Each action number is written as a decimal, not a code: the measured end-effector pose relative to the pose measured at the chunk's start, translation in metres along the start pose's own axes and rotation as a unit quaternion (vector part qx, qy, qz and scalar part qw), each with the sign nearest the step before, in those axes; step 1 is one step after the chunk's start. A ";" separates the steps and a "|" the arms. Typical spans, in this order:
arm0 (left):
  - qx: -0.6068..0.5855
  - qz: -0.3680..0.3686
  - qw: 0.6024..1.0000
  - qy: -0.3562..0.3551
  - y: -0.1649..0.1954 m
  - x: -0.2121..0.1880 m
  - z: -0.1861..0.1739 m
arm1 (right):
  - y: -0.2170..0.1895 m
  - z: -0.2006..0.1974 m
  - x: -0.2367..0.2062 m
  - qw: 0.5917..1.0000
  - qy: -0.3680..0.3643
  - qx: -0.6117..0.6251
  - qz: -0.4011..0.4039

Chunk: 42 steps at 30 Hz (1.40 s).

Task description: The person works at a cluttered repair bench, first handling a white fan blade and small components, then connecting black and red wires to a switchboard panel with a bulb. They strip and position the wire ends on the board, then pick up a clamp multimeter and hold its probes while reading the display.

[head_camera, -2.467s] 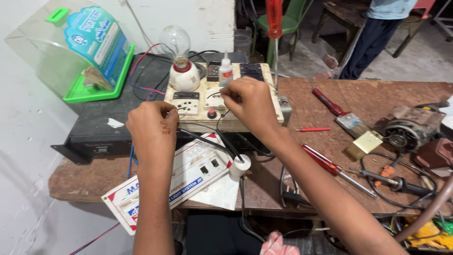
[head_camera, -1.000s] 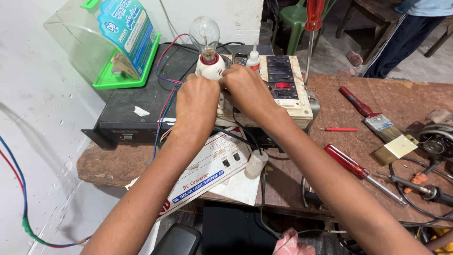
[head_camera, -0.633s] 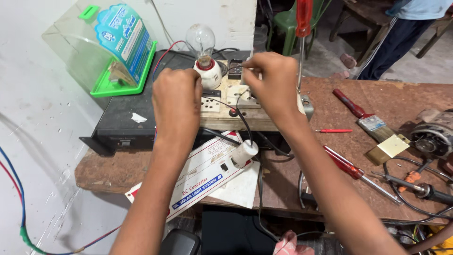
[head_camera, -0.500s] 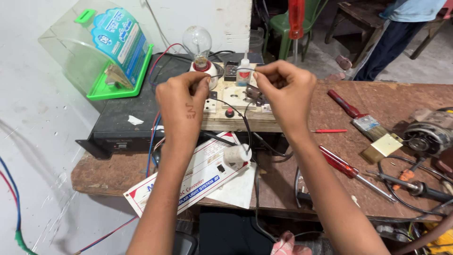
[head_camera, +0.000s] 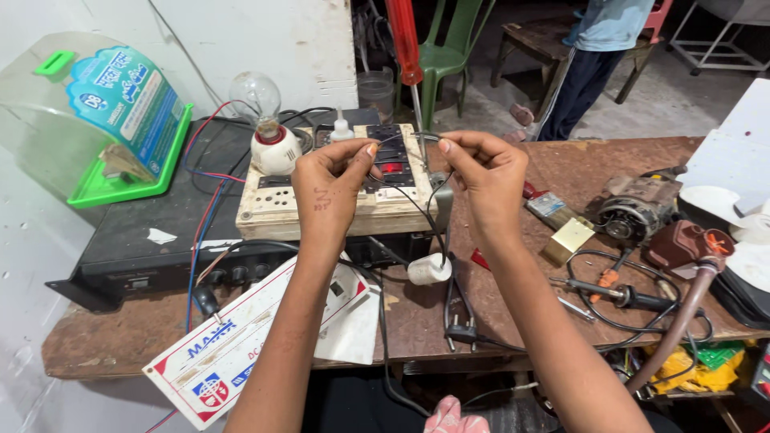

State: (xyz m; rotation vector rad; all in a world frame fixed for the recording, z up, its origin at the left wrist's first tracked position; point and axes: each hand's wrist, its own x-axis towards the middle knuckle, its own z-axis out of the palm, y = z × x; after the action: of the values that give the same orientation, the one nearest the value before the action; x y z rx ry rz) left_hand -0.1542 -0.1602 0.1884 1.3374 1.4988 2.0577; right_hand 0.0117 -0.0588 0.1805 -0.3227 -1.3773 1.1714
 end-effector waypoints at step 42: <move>0.481 -0.004 0.872 0.088 0.032 -0.022 -0.108 | 0.025 0.088 -0.006 0.899 -0.194 -0.307 -0.245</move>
State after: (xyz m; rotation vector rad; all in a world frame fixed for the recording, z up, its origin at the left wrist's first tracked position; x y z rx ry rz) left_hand -0.2182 -0.2542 0.1995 1.3959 2.8017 1.4252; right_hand -0.0744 -0.0903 0.1801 -0.1640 -2.0286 0.3638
